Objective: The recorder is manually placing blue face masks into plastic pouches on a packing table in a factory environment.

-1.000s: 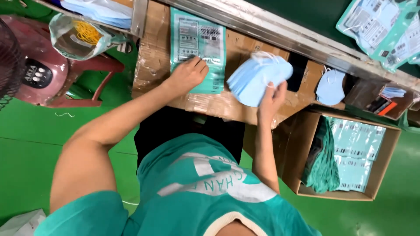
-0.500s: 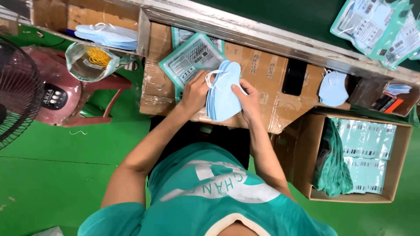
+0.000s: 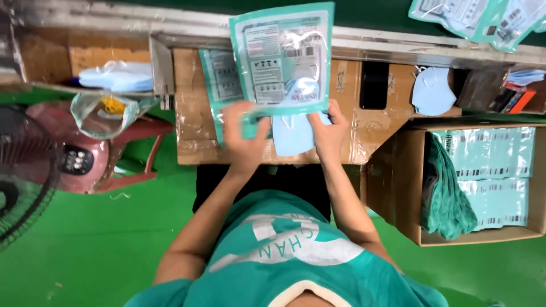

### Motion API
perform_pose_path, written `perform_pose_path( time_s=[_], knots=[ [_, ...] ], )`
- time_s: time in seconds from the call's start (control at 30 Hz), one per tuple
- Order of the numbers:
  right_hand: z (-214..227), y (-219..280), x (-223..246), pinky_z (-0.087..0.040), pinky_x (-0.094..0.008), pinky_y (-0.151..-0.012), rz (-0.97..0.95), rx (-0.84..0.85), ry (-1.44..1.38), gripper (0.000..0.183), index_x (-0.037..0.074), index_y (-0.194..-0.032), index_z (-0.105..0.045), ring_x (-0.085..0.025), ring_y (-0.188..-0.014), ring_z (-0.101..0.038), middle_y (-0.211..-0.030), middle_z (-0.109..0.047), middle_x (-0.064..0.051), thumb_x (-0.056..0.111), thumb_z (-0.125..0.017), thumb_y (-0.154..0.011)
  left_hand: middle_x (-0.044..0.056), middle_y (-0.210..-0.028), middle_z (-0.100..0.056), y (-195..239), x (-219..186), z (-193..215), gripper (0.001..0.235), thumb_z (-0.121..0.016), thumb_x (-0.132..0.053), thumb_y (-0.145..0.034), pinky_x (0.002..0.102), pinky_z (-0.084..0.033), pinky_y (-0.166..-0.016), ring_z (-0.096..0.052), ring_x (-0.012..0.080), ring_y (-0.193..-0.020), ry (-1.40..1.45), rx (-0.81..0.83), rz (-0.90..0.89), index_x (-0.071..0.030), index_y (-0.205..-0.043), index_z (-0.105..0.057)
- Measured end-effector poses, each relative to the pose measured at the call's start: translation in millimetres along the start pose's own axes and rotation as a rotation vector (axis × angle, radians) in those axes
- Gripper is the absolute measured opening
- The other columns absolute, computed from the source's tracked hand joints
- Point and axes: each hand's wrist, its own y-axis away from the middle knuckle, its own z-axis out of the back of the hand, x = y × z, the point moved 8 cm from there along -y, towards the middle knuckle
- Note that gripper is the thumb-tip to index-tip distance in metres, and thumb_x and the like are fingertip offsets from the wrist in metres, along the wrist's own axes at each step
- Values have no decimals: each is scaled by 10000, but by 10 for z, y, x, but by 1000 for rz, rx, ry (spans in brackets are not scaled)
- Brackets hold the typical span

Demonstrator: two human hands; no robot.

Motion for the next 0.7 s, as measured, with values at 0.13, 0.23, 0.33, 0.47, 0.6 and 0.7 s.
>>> perform_pose_path(
  time_s=[0.13, 0.23, 0.33, 0.47, 0.6, 0.7],
  knots=[
    [12, 58, -35, -518, -282, -859, -154, 16, -139, 186, 1, -1042, -740, -126, -971, -632, -1056, -675, -17, 61, -783, -872, 98, -1152, -624, 477, 1016, -133, 396, -689, -120, -895, 337, -492, -953, -600, 210, -1063, 397, -83, 565, 17, -1240, -548],
    [-207, -35, 44, -502, -295, -903, -42, 199, -18, 309, 1, -1159, -706, -148, -1013, -609, -1079, -644, -48, 51, -825, -878, 63, -1186, -690, 816, 1246, -548, 404, -702, -189, -952, 309, -530, -952, -648, 160, -1075, 603, 84, 893, -3, -1297, -602],
    [-151, 2, -14, -503, -305, -941, 26, 114, 34, 638, 15, -1347, -508, -152, -1127, -600, -1245, -602, -47, 76, -849, -811, 96, -1161, -707, 1055, 1186, -739, 397, -739, -182, -938, 333, -539, -923, -659, 181, -1040, 428, 79, 931, 53, -1243, -642],
    [83, 99, -346, -501, -336, -981, -23, -172, -5, 582, 28, -1451, -480, -184, -1115, -575, -1264, -567, -105, 75, -777, -953, 94, -1144, -698, 1030, 1213, -783, 380, -748, -146, -930, 330, -536, -909, -653, 173, -1023, 381, -8, 831, 67, -1219, -627],
    [-297, 429, -593, -559, -287, -790, -724, 189, -741, 397, 31, -1369, -535, -135, -996, -668, -1168, -672, -62, 141, -635, -1001, 102, -1113, -718, 897, 1283, -568, 319, -751, -120, -946, 332, -563, -859, -679, 175, -972, 406, -96, 776, 86, -1171, -658],
    [-341, 451, -470, -623, -360, -797, -668, 282, -710, 282, -50, -1242, -609, -187, -876, -746, -986, -723, -118, 55, -591, -981, 96, -1124, -708, 863, 1216, -645, 303, -736, -119, -964, 326, -558, -870, -671, 166, -987, 479, -27, 727, 78, -1179, -654]
  ],
)
